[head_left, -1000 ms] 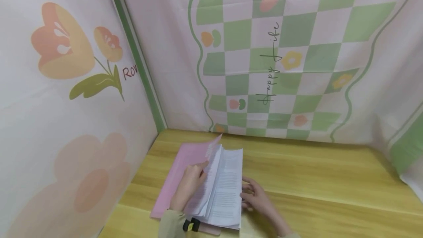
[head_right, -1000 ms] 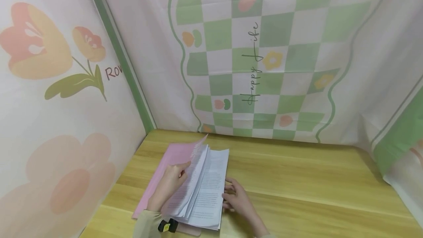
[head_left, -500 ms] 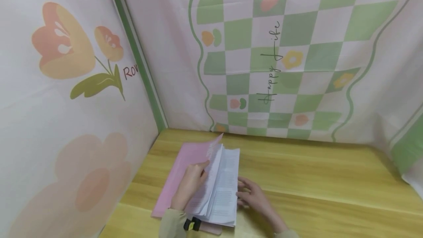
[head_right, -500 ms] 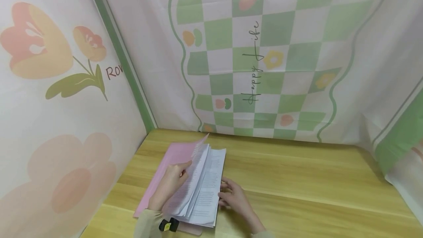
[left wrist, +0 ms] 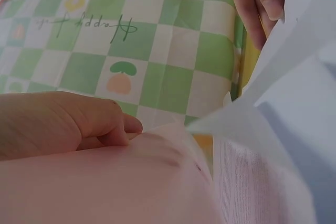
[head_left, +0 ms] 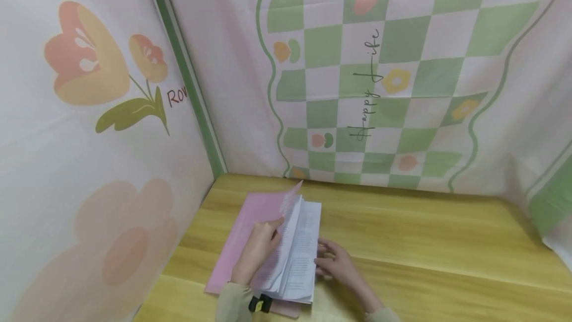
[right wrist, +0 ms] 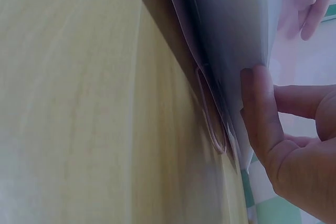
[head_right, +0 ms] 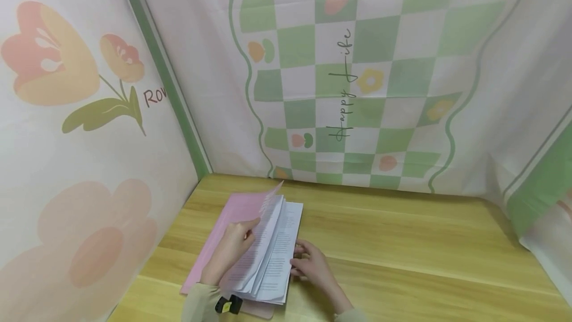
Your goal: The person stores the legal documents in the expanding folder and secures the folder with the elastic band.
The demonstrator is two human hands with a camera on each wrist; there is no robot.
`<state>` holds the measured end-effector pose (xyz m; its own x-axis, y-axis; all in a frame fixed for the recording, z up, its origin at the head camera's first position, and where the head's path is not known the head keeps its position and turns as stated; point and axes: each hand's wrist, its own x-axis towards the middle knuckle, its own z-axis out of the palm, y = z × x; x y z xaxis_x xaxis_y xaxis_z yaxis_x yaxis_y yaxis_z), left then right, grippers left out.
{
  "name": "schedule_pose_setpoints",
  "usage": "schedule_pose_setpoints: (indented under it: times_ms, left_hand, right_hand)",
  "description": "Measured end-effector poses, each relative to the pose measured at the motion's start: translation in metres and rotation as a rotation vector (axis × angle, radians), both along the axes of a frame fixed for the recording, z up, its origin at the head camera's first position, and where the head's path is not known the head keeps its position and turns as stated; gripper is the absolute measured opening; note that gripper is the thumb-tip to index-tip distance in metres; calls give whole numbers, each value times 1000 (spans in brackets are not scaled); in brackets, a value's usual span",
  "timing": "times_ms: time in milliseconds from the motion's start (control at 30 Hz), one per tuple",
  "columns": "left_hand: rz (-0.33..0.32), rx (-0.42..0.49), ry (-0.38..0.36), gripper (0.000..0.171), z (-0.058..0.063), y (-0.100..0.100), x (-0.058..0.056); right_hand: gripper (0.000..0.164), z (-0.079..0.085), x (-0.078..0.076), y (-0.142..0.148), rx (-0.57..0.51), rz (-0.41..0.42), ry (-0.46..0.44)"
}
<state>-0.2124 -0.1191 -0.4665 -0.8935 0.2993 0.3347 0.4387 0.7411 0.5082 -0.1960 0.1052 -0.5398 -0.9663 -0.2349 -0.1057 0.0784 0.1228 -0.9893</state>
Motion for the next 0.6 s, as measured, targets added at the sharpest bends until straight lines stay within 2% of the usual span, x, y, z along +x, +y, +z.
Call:
schedule_pose_setpoints:
  times_ms: [133, 367, 600]
  left_hand:
    - [-10, -11, 3, 39, 1, 2, 0]
    - [-2, 6, -59, 38, 2, 4, 1]
    - [-8, -13, -26, 37, 1, 4, 0]
  right_hand:
    - [68, 2, 0, -4, -11, 10, 6]
    - [68, 2, -4, -14, -24, 30, 18]
    - [69, -2, -8, -19, -45, 50, 9]
